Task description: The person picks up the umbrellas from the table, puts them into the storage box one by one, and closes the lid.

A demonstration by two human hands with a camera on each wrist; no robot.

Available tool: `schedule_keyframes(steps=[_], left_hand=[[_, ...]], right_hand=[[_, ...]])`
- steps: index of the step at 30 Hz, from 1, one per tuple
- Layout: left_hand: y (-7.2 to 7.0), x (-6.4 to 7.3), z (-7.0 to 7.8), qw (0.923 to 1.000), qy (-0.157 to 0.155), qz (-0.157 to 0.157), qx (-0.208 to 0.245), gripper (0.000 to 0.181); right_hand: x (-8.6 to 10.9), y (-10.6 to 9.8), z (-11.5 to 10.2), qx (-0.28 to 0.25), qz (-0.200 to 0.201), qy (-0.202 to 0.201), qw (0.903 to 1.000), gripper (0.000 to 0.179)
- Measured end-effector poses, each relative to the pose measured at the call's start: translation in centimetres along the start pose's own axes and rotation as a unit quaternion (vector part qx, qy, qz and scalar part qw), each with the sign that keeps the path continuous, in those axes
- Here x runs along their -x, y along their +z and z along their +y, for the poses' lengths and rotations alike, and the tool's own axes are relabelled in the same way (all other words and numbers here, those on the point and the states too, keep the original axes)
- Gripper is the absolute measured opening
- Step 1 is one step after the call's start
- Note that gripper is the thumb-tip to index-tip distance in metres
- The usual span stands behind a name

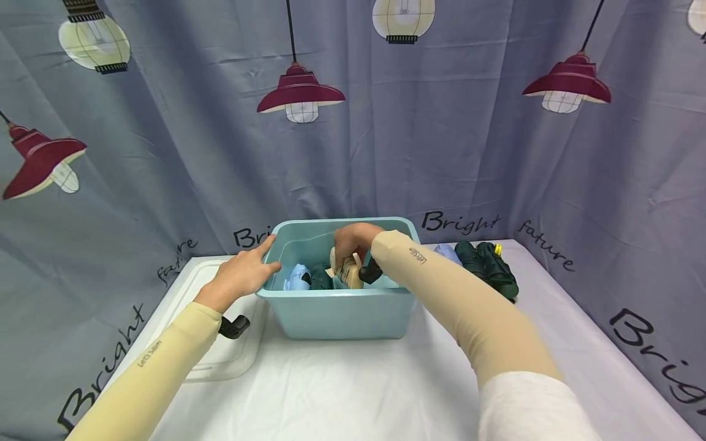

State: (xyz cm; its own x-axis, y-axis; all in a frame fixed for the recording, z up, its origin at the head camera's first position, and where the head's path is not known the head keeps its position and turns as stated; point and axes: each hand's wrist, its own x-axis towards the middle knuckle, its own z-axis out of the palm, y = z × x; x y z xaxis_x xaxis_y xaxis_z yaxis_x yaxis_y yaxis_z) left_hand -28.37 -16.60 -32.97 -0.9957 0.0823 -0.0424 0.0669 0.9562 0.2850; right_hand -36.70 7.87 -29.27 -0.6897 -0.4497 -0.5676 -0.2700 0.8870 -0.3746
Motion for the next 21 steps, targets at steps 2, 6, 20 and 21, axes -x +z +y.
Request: schedule_keyframes(steps=[2,6,20,21], left_hand=[[0.0,0.1,0.0,1.0,-0.002,0.0,0.001,0.078],[0.1,0.1,0.1,1.0,-0.004,0.002,0.002,0.077],[0.2,0.1,0.2,1.0,-0.002,-0.001,-0.002,0.077],[0.2,0.1,0.2,1.0,-0.003,-0.001,-0.003,0.077]], right_hand=[[-0.6,0.3,0.1,0.0,0.001,0.004,1.0,0.056],[-1.4,1.0,0.1,0.003,0.001,0.014,0.9999,0.027],[-3.5,2.5,-0.1,0.028,-0.025,0.043,0.9984,0.017],[-3.6,2.7,-0.1,0.03,-0.027,0.041,0.9983,0.015]])
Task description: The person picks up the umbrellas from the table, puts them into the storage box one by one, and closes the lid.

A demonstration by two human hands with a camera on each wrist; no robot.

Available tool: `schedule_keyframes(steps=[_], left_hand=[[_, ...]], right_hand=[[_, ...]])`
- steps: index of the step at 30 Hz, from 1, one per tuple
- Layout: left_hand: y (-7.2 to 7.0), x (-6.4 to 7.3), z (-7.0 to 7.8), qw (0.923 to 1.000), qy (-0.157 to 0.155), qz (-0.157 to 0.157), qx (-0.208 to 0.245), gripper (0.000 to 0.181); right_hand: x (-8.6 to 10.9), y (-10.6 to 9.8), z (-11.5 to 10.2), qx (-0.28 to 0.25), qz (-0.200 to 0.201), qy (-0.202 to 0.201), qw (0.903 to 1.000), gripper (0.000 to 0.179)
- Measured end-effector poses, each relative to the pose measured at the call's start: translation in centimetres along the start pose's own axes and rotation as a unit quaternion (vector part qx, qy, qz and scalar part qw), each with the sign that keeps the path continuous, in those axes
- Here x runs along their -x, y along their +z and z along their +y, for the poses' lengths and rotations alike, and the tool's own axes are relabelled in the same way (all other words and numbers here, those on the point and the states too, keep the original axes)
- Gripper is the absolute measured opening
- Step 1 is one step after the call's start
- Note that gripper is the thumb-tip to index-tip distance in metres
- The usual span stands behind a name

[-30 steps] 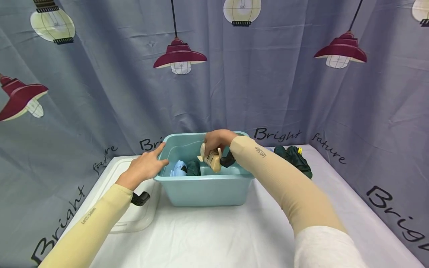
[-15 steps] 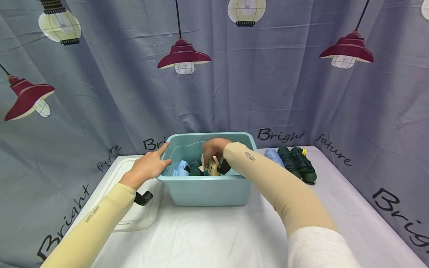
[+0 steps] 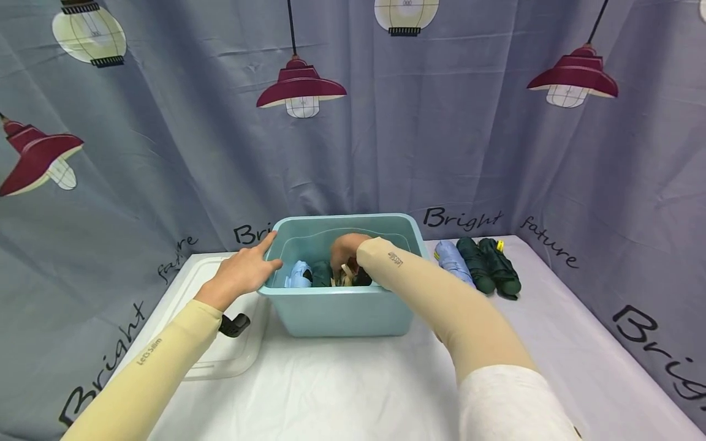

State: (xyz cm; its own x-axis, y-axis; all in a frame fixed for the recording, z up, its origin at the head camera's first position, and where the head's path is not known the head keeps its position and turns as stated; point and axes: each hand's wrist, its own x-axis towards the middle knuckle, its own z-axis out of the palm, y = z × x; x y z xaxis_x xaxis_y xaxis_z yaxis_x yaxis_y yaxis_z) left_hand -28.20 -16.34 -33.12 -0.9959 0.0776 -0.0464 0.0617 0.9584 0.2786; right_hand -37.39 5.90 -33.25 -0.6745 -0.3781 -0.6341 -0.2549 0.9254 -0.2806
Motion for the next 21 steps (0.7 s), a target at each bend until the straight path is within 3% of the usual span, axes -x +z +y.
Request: schedule_keyframes(steps=[6,15,21], left_hand=[[-0.22,0.0,-0.05,1.0,0.001,0.001,-0.008,0.078],[-0.6,-0.05,-0.23,1.0,-0.003,0.006,-0.004,0.078],[-0.25,0.01,-0.14,1.0,0.002,0.005,-0.004,0.077]], right_hand=[[0.34,0.43,-0.45,0.014,0.016,-0.005,0.9998,0.014],[0.21,0.44,-0.65,-0.004,-0.005,-0.023,0.9997,0.015],[0.02,0.39,-0.12,-0.11,-0.042,-0.022,0.9928,0.085]])
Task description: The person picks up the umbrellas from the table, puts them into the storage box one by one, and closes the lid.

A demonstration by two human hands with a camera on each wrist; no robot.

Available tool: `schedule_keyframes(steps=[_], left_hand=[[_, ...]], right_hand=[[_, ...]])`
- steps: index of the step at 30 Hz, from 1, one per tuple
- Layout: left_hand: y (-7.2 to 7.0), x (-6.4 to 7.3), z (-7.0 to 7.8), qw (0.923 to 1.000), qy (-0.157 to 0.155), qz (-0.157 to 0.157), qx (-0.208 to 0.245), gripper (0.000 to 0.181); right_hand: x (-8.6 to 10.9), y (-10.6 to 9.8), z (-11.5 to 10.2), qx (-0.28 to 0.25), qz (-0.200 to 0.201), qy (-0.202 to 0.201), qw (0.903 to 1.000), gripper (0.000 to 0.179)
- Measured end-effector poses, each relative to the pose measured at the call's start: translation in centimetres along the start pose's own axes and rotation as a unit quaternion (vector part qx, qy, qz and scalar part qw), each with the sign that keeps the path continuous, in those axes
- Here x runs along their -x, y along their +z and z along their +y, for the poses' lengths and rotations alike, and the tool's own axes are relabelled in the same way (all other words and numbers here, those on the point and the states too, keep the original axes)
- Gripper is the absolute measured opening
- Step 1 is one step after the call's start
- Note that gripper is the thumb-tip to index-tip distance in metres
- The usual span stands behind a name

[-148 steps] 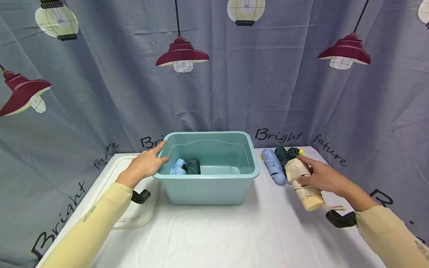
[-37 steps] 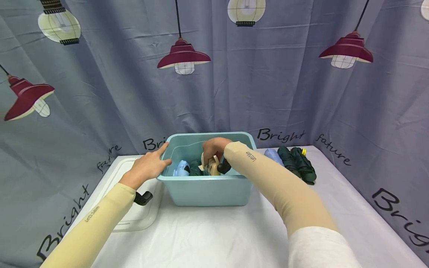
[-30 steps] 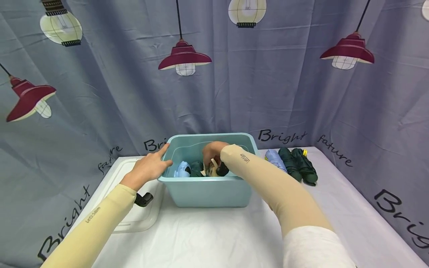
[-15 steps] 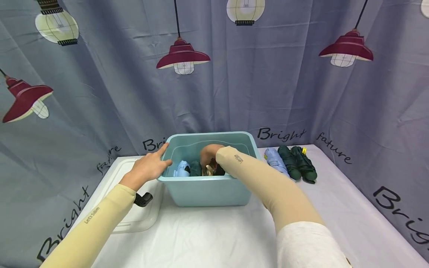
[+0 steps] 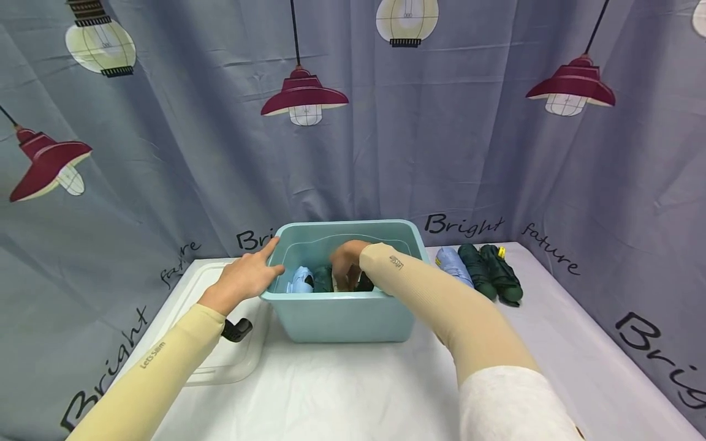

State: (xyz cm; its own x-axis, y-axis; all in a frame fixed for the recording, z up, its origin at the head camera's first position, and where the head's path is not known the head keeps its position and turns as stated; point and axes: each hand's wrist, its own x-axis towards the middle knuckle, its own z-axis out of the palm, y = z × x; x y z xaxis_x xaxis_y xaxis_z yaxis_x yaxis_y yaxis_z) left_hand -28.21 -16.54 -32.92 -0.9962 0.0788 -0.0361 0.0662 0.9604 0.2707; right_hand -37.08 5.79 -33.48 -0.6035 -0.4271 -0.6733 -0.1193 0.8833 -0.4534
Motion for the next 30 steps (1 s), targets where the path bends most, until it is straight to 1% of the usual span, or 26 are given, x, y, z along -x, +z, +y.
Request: schedule_keyframes(steps=[1,3,9,15,18,23,30], left_hand=[[0.0,0.0,0.1,1.0,0.0,0.002,0.001,0.077],[0.0,-0.1,0.2,1.0,0.001,0.005,0.003,0.077],[-0.3,0.0,0.3,1.0,-0.002,0.004,-0.003,0.077],[-0.5,0.0,0.2,1.0,-0.003,0.006,-0.004,0.078],[-0.4,0.1,0.2,1.0,-0.005,0.003,-0.004,0.077],[-0.1,0.2,0.1,1.0,-0.005,0.005,-0.002,0.077],[0.2,0.1,0.1,1.0,-0.004,0.002,0.0,0.077]], right_hand=[[0.0,-0.1,0.1,-0.009,-0.005,-0.001,0.9999,0.092],[-0.1,-0.3,0.2,-0.013,-0.015,-0.003,0.9998,0.094],[-0.2,-0.9,0.4,-0.012,-0.036,-0.008,0.9993,0.094],[0.7,-1.3,0.6,0.003,-0.045,-0.009,0.999,0.089],[1.3,-1.5,0.7,0.007,-0.04,-0.011,0.9991,0.086],[2.4,-1.8,0.9,0.016,-0.016,-0.019,0.9996,0.081],[4.2,-2.1,0.8,0.06,0.029,-0.023,0.9975,0.073]])
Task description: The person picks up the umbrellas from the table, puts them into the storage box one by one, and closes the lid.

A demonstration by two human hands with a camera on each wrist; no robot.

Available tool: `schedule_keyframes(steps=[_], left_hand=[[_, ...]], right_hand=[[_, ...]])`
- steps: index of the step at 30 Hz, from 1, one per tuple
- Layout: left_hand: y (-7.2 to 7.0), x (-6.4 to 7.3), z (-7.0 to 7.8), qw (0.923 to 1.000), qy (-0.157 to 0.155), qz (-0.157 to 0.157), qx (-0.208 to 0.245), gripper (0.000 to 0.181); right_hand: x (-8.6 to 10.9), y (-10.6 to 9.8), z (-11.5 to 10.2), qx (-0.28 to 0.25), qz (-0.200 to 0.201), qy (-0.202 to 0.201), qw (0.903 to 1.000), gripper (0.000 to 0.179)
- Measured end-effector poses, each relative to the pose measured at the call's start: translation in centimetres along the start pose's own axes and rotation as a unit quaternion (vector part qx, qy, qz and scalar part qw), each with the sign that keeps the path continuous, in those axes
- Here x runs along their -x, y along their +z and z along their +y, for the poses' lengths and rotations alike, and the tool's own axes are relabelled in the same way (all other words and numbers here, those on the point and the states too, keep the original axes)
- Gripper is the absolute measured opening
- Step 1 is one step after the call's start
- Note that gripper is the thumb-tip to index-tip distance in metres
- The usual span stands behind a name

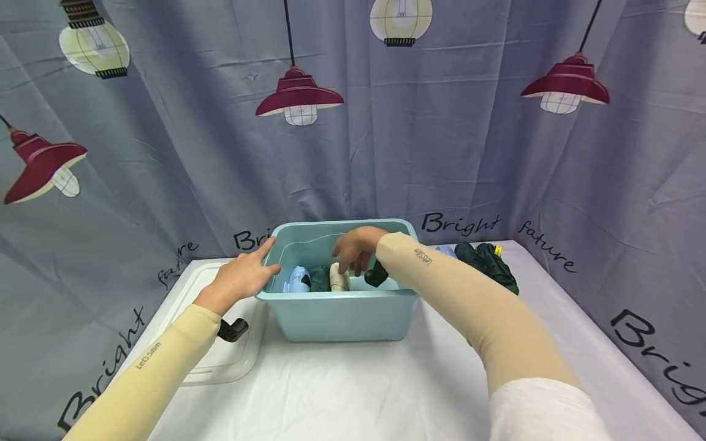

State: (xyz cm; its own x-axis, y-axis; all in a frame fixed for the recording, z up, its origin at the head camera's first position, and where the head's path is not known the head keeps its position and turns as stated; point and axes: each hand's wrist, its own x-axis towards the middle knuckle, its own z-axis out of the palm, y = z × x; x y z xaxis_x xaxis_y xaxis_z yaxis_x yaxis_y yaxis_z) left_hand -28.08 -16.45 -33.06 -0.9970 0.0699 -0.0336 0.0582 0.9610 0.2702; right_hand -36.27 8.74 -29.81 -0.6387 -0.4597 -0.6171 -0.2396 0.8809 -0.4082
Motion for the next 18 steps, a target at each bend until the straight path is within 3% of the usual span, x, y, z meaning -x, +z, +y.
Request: schedule_keyframes(steps=[7,18], left_hand=[[0.2,0.0,0.0,1.0,0.0,-0.004,0.007,0.077],[0.2,0.0,0.0,0.9999,0.003,0.0,0.011,0.077]], right_hand=[[2.6,-0.5,0.0,0.038,0.034,-0.021,0.9985,0.065],[6.4,-1.0,2.3,0.016,0.073,-0.041,0.9964,0.061]])
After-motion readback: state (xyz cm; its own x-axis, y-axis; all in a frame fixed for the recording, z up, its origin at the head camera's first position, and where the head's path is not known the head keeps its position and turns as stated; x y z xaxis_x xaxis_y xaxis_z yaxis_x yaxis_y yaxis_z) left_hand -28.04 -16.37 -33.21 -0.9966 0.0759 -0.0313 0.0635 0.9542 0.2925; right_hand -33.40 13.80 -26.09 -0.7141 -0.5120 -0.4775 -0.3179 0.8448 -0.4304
